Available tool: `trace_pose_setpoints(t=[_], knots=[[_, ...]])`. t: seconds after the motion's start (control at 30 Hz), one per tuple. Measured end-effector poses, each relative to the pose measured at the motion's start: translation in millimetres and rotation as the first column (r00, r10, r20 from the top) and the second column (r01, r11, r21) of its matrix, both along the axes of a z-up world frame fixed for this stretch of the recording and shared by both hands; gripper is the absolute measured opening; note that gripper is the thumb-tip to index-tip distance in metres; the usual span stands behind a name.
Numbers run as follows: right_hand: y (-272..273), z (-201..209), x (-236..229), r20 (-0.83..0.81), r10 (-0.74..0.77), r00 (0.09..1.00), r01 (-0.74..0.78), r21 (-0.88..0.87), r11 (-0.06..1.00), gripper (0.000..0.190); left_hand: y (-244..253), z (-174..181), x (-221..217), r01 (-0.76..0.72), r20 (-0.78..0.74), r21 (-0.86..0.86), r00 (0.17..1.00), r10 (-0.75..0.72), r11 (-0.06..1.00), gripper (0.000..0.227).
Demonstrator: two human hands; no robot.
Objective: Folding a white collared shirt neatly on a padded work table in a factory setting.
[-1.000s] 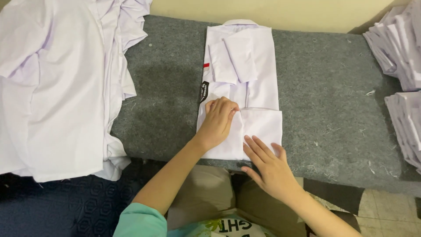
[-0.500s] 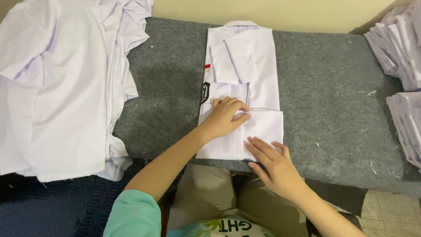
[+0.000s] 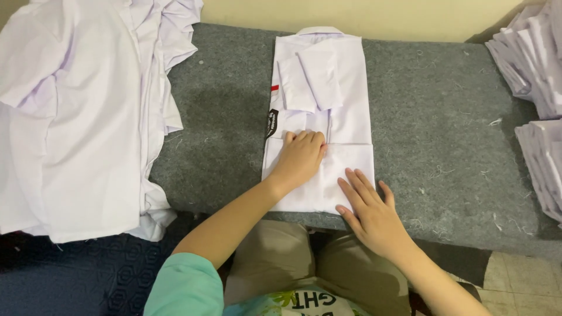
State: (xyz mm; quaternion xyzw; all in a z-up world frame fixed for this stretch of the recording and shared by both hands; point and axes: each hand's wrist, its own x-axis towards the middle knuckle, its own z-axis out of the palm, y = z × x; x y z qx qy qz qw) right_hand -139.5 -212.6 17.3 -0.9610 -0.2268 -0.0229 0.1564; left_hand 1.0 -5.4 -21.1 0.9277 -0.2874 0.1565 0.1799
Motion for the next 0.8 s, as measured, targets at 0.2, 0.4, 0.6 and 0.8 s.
trace_pose_setpoints(t=[0.2,0.4,0.6,0.8], knots=[[-3.2,8.1,1.6,-0.080,0.009,0.997,-0.005,0.056,0.998,0.055,14.4,22.4,-9.0,-0.021,-0.103,-0.176,0.995,0.003,0.984,0.023],[-4.7,31.0,11.1,-0.011,0.047,0.999,-0.044,0.198,0.979,0.043,52.7,15.1,-7.2,-0.080,-0.165,-0.125,0.985,0.059,0.989,0.013],[12.7,29.0,49.2,0.028,0.081,0.996,-0.085,0.216,0.973,0.032,51.6,-0.8,-9.8,-0.059,-0.187,-0.133,0.982,0.033,0.989,0.012],[27.7,5.0,92.2,-0.001,0.109,0.994,-0.109,-0.050,0.993,0.032,52.4,5.4,-17.0,-0.075,-0.140,-0.152,0.989,0.053,0.986,0.017]])
